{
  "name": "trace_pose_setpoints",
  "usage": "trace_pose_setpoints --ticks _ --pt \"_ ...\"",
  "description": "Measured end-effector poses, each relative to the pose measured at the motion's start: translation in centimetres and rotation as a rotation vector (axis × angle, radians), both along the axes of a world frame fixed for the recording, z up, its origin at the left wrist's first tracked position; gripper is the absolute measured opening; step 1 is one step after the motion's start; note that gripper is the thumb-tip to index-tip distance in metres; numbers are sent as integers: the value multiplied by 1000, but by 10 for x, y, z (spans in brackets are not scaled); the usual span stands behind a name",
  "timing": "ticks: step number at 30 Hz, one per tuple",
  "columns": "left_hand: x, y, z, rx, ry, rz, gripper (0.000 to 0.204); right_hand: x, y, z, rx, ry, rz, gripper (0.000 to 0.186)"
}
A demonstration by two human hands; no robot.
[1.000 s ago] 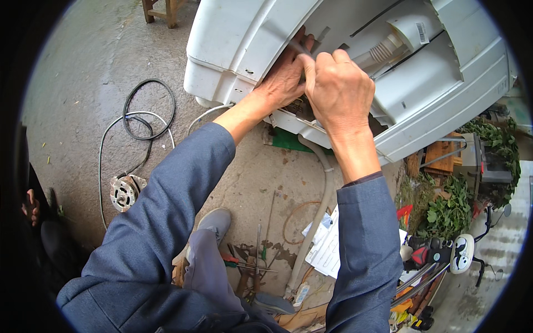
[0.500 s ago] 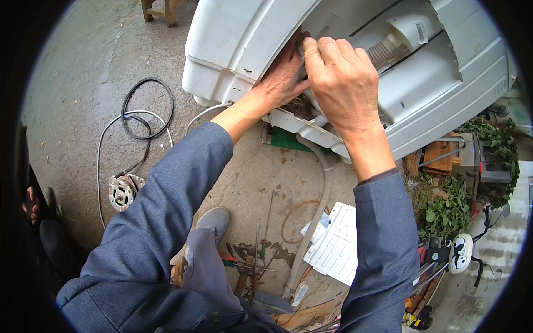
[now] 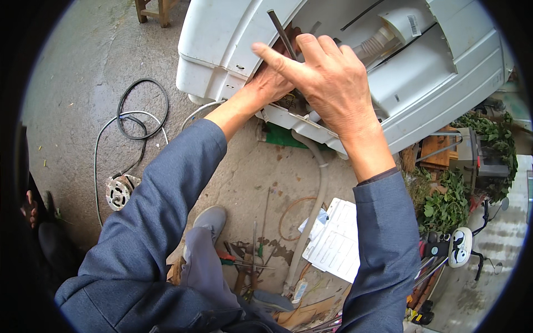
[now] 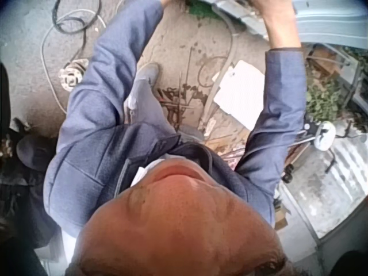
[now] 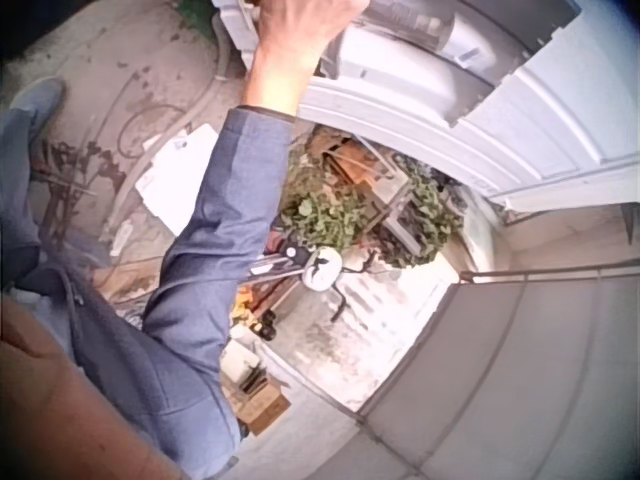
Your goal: The person works on a disassembled washing machine, using a screwdriver to adjust internal components and wires. They manipulate hoses and electrical connections while seated on the ground in an outdoor workspace.
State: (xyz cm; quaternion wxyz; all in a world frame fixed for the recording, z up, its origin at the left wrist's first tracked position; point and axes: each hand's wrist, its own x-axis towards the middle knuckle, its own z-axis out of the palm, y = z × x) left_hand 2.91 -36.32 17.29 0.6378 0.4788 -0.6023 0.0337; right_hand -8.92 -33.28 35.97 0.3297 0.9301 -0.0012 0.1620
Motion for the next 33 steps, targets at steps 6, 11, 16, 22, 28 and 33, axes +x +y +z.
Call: trace_pose_setpoints --ticks 6,11,16,22,28,33 --pt "-3 2 1 59 -7 163 89 11 0 -2 -63 -18 -163 14" --pt "-4 5 0 83 -68 154 96 2 16 -16 306 -126 -253 29" --pt "1 2 1 121 39 -58 68 5 13 -9 -8 -7 -75 30" --pt "2 6 3 55 15 -83 66 11 10 -8 -70 90 -26 28" --pt "0 3 5 67 -98 200 80 18 12 1 -10 77 -318 15" --pt "1 -17 -18 292 -1 -43 88 19 23 0 249 -47 -308 23"
